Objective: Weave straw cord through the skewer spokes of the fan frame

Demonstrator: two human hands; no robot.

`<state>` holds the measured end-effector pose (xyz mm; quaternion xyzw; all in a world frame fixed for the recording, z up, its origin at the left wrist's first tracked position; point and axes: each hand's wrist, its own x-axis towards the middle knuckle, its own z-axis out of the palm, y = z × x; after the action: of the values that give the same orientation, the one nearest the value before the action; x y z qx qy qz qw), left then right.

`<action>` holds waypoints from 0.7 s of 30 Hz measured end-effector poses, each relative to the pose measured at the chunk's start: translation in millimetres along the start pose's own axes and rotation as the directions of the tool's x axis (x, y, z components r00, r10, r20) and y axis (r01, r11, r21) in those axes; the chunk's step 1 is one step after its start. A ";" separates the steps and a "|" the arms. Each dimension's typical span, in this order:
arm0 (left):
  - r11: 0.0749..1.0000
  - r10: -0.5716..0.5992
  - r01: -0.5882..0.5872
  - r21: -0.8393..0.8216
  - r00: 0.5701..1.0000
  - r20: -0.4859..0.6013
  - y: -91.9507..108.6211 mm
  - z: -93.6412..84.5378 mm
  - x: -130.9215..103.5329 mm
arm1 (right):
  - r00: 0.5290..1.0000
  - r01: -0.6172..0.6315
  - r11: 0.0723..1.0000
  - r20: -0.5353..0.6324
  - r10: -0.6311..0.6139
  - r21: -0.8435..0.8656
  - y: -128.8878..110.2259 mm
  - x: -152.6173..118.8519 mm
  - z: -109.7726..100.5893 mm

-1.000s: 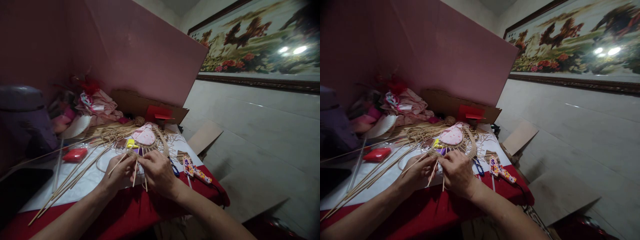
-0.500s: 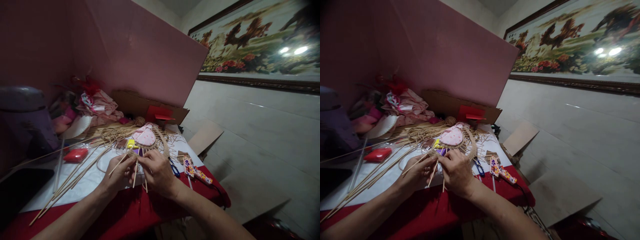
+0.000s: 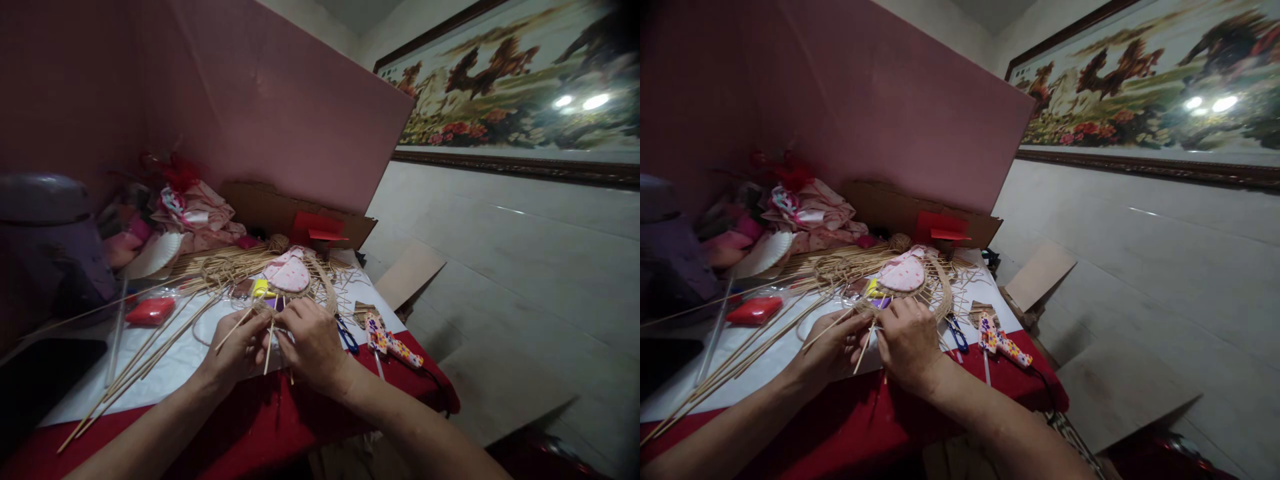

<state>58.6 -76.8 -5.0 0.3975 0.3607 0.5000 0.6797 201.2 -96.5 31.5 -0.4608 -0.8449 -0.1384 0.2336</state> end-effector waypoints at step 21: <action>0.998 0.059 -0.059 0.003 0.998 -0.001 -4.3 -2.6 3.8 | 0.997 0.070 0.988 -0.029 -0.075 -0.138 -3.4 0.2 2.9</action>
<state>58.9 -73.5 -10.3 0.4087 0.3497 0.5195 0.6639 197.5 -96.8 29.0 -0.4423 -0.8455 -0.2125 0.2106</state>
